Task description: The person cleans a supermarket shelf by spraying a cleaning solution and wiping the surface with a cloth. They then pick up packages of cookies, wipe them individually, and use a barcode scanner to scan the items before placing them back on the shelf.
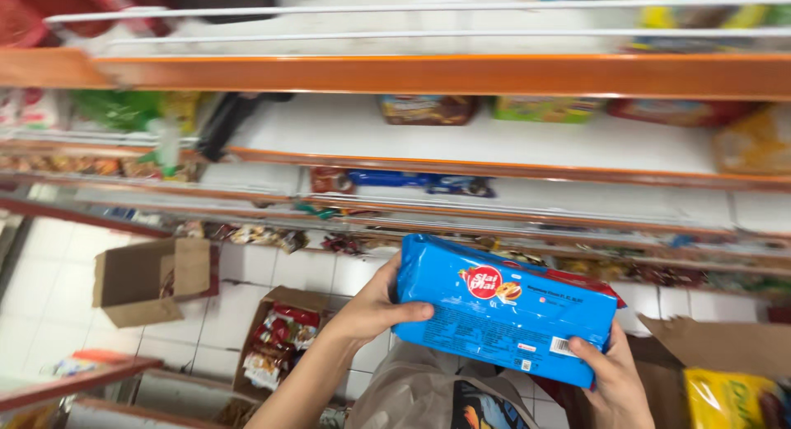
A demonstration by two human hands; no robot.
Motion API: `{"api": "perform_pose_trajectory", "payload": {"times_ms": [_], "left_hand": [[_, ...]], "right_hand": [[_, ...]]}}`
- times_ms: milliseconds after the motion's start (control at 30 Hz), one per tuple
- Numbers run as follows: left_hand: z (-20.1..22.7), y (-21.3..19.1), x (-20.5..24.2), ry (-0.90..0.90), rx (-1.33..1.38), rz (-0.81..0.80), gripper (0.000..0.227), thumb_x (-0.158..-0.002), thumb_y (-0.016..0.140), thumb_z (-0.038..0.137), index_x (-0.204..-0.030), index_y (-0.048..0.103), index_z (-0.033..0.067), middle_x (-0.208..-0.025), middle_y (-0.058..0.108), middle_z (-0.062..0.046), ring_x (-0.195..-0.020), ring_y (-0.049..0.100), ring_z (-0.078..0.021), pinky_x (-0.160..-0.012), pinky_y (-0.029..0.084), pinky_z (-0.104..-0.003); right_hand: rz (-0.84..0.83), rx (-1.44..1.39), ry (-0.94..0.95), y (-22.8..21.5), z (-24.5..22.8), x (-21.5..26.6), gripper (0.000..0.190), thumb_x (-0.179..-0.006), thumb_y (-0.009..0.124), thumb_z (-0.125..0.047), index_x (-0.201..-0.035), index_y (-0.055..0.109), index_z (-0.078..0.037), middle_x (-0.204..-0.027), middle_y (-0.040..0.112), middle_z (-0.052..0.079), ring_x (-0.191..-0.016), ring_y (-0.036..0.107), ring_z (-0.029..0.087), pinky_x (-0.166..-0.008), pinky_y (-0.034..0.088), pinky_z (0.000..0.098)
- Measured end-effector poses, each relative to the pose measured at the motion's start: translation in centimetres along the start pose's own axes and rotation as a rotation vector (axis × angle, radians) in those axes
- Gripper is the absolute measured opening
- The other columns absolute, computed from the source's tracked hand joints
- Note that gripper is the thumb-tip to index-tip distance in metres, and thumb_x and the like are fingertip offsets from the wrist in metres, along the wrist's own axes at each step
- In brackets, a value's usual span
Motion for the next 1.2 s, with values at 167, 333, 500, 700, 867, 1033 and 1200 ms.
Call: {"api": "perform_pose_trajectory", "payload": {"times_ms": [167, 333, 500, 700, 867, 1033, 1200], "left_hand": [[4.9, -9.0, 2.0, 0.116, -0.291, 0.219, 0.069, -0.094, 0.063, 0.039, -0.153, 0.051, 0.0058, -0.144, 0.062, -0.013, -0.128, 0.061, -0.0212, -0.105, 0.05, -0.035], [13.0, -16.4, 5.3, 0.671, -1.382, 1.074, 0.052, -0.095, 0.072, 0.017, -0.142, 0.056, 0.0012, -0.135, 0.054, -0.025, -0.122, 0.058, -0.0409, -0.104, 0.049, -0.046], [17.0, -22.0, 4.6, 0.75, -1.593, 1.246, 0.055, -0.092, 0.071, 0.014, -0.142, 0.054, -0.0011, -0.138, 0.054, -0.025, -0.119, 0.056, -0.0384, -0.098, 0.047, -0.047], [18.4, -25.2, 1.3, 0.561, -1.786, 1.223, 0.057, -0.089, 0.07, 0.007, -0.144, 0.057, 0.0003, -0.132, 0.059, -0.014, -0.111, 0.056, -0.0299, -0.093, 0.042, -0.041], [19.6, -26.4, 1.2, 0.627, -1.671, 1.185, 0.044, -0.084, 0.071, 0.008, -0.125, 0.06, -0.0031, -0.112, 0.059, -0.018, -0.106, 0.055, -0.0353, -0.092, 0.044, -0.045], [21.0, -27.1, 0.6, 0.535, -1.653, 1.012, 0.033, -0.077, 0.074, 0.011, -0.102, 0.057, -0.0006, -0.094, 0.062, -0.019, -0.096, 0.058, -0.038, -0.084, 0.046, -0.049], [20.2, -27.5, 0.0, 0.458, -1.449, 0.808, 0.04, -0.088, 0.078, 0.017, -0.107, 0.051, -0.006, -0.093, 0.066, -0.023, -0.066, 0.066, -0.0404, -0.054, 0.052, -0.047]], "right_hand": [[0.018, 0.065, 0.064, 6.9, 1.8, -2.8, 0.071, -0.08, 0.073, -0.005, -0.145, 0.046, -0.004, -0.121, 0.065, 0.015, -0.108, 0.068, 0.025, -0.087, 0.059, 0.0454], [0.032, 0.151, 0.102, 12.6, 3.1, -5.0, 0.065, -0.082, 0.069, -0.003, -0.143, 0.046, -0.004, -0.12, 0.066, 0.015, -0.107, 0.069, 0.026, -0.085, 0.059, 0.0466], [0.027, 0.178, 0.08, 17.8, 4.2, -6.6, 0.063, -0.084, 0.068, -0.001, -0.143, 0.048, -0.005, -0.118, 0.066, 0.014, -0.106, 0.069, 0.025, -0.086, 0.059, 0.0447], [0.1, 0.259, 0.129, 21.5, 4.8, -7.2, 0.058, -0.084, 0.067, -0.001, -0.14, 0.049, -0.007, -0.114, 0.067, 0.012, -0.102, 0.07, 0.024, -0.083, 0.06, 0.0454], [0.09, 0.262, 0.085, 22.4, 5.4, -7.4, 0.055, -0.087, 0.069, -0.002, -0.139, 0.05, -0.004, -0.113, 0.066, 0.013, -0.102, 0.069, 0.023, -0.085, 0.06, 0.0437], [0.088, 0.239, 0.032, 22.7, 6.0, -8.0, 0.056, -0.086, 0.068, 0.0, -0.138, 0.05, -0.004, -0.112, 0.067, 0.013, -0.1, 0.07, 0.021, -0.083, 0.06, 0.0411], [0.04, 0.133, -0.017, 23.6, 5.9, -8.2, 0.057, -0.085, 0.07, 0.0, -0.138, 0.049, -0.003, -0.113, 0.066, 0.011, -0.099, 0.069, 0.02, -0.081, 0.06, 0.0378]]}}
Point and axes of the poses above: each hand's wrist, its own x-axis away from the middle knuckle, its own y-axis out of the palm, z = x × y, the point moved 5 cm from there along -x, towards the middle knuckle
